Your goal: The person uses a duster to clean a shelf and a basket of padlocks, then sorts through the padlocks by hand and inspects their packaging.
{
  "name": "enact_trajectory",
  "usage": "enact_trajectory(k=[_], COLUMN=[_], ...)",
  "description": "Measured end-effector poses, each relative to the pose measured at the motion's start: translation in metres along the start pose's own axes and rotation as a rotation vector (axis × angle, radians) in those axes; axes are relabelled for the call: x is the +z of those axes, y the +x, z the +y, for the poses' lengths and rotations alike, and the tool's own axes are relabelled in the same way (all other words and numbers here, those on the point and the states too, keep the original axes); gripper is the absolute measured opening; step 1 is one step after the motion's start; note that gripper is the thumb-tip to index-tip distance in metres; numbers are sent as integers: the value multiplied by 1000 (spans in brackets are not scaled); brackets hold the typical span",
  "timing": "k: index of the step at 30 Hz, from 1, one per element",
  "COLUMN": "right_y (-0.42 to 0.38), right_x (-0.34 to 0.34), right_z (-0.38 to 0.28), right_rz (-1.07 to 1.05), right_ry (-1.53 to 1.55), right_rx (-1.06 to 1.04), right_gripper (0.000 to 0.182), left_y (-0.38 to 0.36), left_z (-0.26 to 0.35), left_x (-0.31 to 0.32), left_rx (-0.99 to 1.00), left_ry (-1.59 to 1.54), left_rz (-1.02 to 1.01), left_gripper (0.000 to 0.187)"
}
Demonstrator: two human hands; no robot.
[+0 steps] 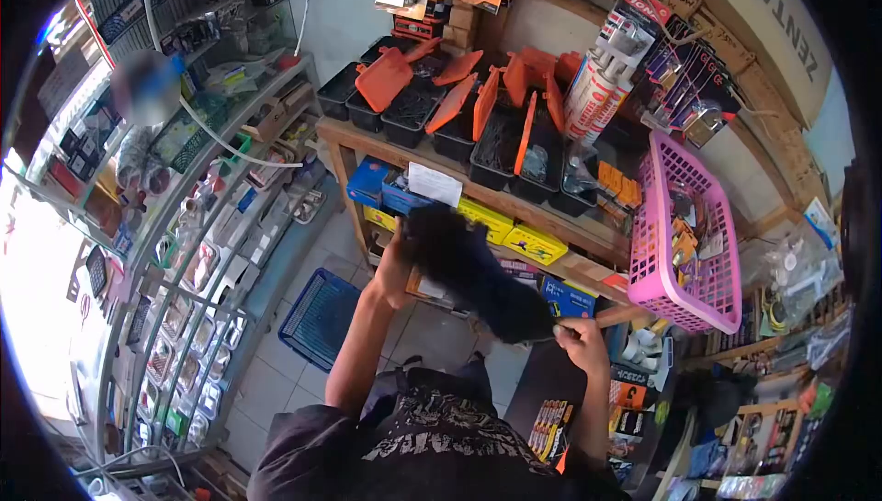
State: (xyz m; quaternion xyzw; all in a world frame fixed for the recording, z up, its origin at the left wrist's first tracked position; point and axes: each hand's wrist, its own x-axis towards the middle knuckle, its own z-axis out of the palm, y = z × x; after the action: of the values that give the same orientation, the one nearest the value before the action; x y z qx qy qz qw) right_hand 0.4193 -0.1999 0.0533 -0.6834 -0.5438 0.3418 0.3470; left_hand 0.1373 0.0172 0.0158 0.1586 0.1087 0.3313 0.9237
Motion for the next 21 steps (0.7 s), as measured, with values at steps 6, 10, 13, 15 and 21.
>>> enact_trajectory(k=[6,10,13,15,21], right_y=[4,6,-3,-6,-2], right_x=[15,32,78,105,149], right_z=[2,-5,-19,-19,-34], right_rz=[-33,42,13,-51,36], right_ry=[3,38,12,48,197], right_rx=[-52,-35,-81,-98,-93], right_gripper=[25,23,26,27,40], left_y=[-7,-5,5,36,6], left_z=[4,8,2,-12,-14], left_x=[-3,-12,7,-36,-12], left_rx=[81,182,489,692,693], left_ry=[18,71,-38,534,-121], left_rz=[43,-181,-14,232,-199], left_gripper=[70,76,58,62,47])
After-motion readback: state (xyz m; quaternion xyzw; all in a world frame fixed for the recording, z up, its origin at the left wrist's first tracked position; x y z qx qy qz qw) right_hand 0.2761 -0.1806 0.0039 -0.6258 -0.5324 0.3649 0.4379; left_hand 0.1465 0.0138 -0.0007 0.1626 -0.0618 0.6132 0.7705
